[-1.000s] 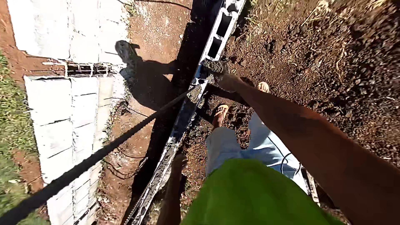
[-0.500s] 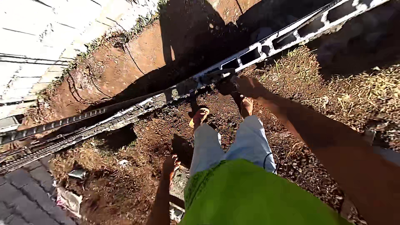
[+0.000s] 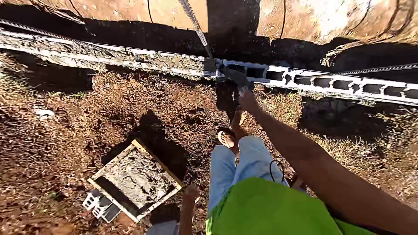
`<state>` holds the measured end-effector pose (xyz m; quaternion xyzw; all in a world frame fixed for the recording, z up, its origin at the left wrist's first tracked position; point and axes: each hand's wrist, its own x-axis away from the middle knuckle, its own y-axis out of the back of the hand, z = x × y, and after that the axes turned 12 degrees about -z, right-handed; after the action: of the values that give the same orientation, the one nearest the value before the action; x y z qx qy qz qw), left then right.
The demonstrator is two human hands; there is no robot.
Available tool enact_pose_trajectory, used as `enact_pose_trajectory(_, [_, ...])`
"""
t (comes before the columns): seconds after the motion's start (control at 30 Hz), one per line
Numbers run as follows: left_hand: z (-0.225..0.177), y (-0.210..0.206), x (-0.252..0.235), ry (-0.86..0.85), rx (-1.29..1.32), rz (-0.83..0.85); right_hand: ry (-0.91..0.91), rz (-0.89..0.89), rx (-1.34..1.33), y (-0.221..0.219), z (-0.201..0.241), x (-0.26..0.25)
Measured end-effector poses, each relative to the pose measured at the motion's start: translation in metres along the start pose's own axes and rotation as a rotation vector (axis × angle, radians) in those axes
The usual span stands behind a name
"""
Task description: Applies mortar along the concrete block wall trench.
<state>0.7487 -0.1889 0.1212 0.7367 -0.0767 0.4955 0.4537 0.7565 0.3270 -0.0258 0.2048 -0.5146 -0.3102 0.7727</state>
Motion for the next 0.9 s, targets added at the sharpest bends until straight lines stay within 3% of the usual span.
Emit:
enact_pose_trajectory(0.17, [0.074, -0.007, 0.019, 0.099, 0.144, -0.019, -0.050, 0.002, 0.026, -0.015, 0.016, -0.018])
enact_pose_trajectory(0.33, [0.120, -0.004, 0.041, 0.183, 0.253, -0.030, -0.195, -0.076, 0.065, 0.022, -0.009, 0.010])
enact_pose_trajectory(0.57, [0.078, -0.011, 0.093, 0.003, 0.166, 0.079, 0.003, -0.176, 0.399, 0.078, -0.018, 0.033])
enact_pose_trajectory(0.63, [0.072, -0.025, 0.106, -0.046, 0.195, 0.019, 0.069, -0.185, 0.486, 0.071, -0.012, 0.020])
enact_pose_trajectory(0.8, [0.054, -0.103, 0.146, -0.081, 0.143, -0.196, 0.210, -0.009, 0.566, 0.026, 0.002, -0.042])
enact_pose_trajectory(0.9, [0.048, -0.141, 0.169, -0.125, -0.008, -0.331, 0.228, -0.025, 0.631, 0.038, 0.028, -0.028])
